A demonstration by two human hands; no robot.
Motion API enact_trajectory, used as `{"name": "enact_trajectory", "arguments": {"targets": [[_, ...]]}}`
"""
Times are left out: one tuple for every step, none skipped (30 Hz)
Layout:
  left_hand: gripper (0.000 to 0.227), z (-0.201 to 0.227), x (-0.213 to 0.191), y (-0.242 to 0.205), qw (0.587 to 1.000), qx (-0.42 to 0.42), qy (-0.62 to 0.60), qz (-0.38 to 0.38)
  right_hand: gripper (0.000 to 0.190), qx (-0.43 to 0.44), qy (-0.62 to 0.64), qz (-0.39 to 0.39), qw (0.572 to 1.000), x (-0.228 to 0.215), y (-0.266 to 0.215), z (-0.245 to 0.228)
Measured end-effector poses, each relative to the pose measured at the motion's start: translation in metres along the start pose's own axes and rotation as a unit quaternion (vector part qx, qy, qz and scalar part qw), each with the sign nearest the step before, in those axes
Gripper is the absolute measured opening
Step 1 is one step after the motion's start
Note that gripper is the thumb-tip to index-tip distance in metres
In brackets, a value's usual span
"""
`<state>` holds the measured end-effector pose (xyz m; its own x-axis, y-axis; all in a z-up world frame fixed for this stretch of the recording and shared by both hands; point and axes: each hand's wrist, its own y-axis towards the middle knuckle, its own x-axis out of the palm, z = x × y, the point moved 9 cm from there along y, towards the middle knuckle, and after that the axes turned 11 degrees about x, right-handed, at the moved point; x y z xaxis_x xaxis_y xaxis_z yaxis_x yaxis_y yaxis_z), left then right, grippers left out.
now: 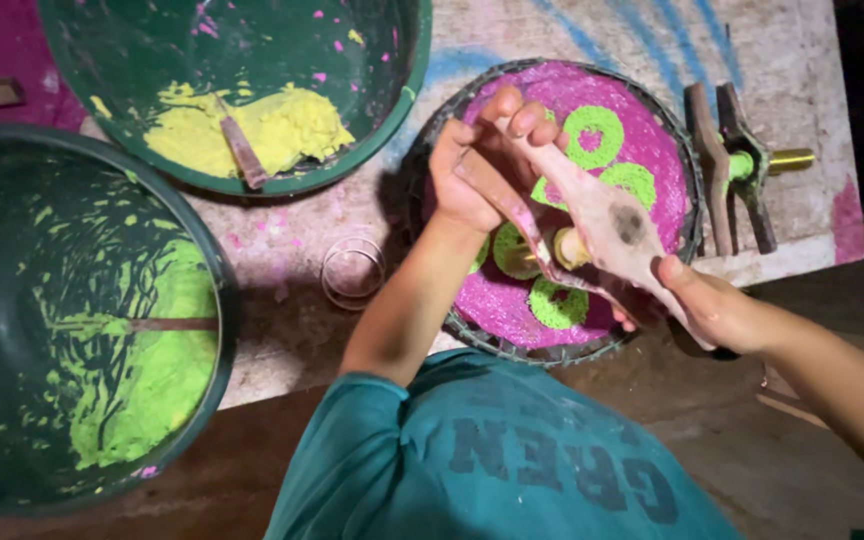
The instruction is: The person uses a wooden press to shape green and yellow paste into ring-shaped items on a pink tray. They repeatedly load the press with paste from green bowls, press it into the tray, and remove the formed rings.
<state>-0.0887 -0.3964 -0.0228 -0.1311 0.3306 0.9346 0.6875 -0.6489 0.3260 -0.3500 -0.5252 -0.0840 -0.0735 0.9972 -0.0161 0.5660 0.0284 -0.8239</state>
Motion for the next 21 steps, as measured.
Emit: {"name": "enact_trajectory", "arguments": {"targets": [[0.027,-0.007,-0.01,0.001,1.0,0.001,-0.03,0.001,0.079,0.0,0.021,0.009,1.0,0.001,0.004,0.003],[0.025,-0.012,-0.02,0.0,0.998,0.001,-0.062,0.002,0.077,0.001,0.044,0.019,0.999,0.003,0.005,0.005],[0.023,-0.019,-0.03,0.0,0.996,0.001,-0.093,0.004,0.074,-0.011,0.026,0.043,0.999,0.005,0.007,0.004],[0.023,-0.02,-0.037,-0.001,0.996,-0.007,-0.092,-0.008,0.072,-0.025,0.006,0.065,0.998,0.006,0.011,0.0],[0.023,-0.022,-0.044,-0.001,0.995,-0.014,-0.092,-0.019,0.07,-0.039,-0.013,0.088,0.995,0.009,0.014,-0.005],[0.023,-0.021,-0.048,-0.002,0.995,-0.02,-0.091,-0.031,0.07,-0.029,-0.034,0.101,0.994,0.012,0.017,-0.005],[0.024,-0.021,-0.053,-0.003,0.996,-0.025,-0.083,-0.037,0.07,-0.02,-0.054,0.115,0.992,0.012,0.017,-0.005],[0.024,-0.023,-0.055,-0.004,0.996,-0.031,-0.076,-0.042,0.069,-0.009,-0.074,0.129,0.989,0.012,0.016,-0.005],[0.024,-0.023,-0.056,-0.004,0.996,-0.036,-0.069,-0.048,0.07,-0.023,-0.049,0.112,0.992,0.014,0.013,-0.008],[0.024,-0.023,-0.059,-0.005,0.997,-0.031,-0.068,-0.031,0.07,-0.037,-0.025,0.092,0.995,0.015,0.011,-0.011],[0.024,-0.021,-0.06,-0.005,0.997,-0.026,-0.067,-0.015,0.07,-0.05,0.0,0.073,0.996,0.017,0.009,-0.014],[0.024,-0.02,-0.061,-0.005,0.998,-0.02,-0.066,0.003,0.07,-0.04,-0.019,0.091,0.995,0.013,0.009,-0.014],[0.025,-0.019,-0.057,-0.005,0.997,-0.015,-0.069,0.004,0.07,-0.03,-0.038,0.108,0.993,0.01,0.009,-0.014],[0.026,-0.018,-0.053,-0.003,0.997,-0.012,-0.073,0.005,0.069,-0.02,-0.057,0.127,0.99,0.006,0.01,-0.015],[0.027,-0.018,-0.048,0.0,0.997,-0.009,-0.077,0.006,0.07,-0.022,-0.068,0.141,0.987,0.006,0.012,-0.017],[0.027,-0.018,-0.04,0.005,0.998,-0.017,-0.055,-0.014,0.071,-0.022,-0.08,0.155,0.984,0.004,0.015,-0.019],[0.027,-0.019,-0.032,0.01,0.999,-0.025,-0.033,-0.034,0.071,-0.021,-0.092,0.17,0.981,0.002,0.017,-0.023],[0.027,-0.015,-0.024,0.016,0.998,-0.032,-0.009,-0.055,0.069,-0.05,-0.044,0.128,0.99,0.007,0.022,-0.031],[0.026,-0.012,-0.019,0.023,0.997,-0.035,0.022,-0.058,0.069,-0.078,0.003,0.084,0.993,0.012,0.026,-0.04],[0.026,-0.004,-0.014,0.031,0.996,-0.037,0.056,-0.062,0.071,-0.105,0.048,0.038,0.993,0.016,0.03,-0.052],[0.026,0.003,-0.01,0.039,0.993,-0.038,0.089,-0.066,0.073,-0.112,0.047,0.005,0.993,0.016,0.03,-0.062]]}}
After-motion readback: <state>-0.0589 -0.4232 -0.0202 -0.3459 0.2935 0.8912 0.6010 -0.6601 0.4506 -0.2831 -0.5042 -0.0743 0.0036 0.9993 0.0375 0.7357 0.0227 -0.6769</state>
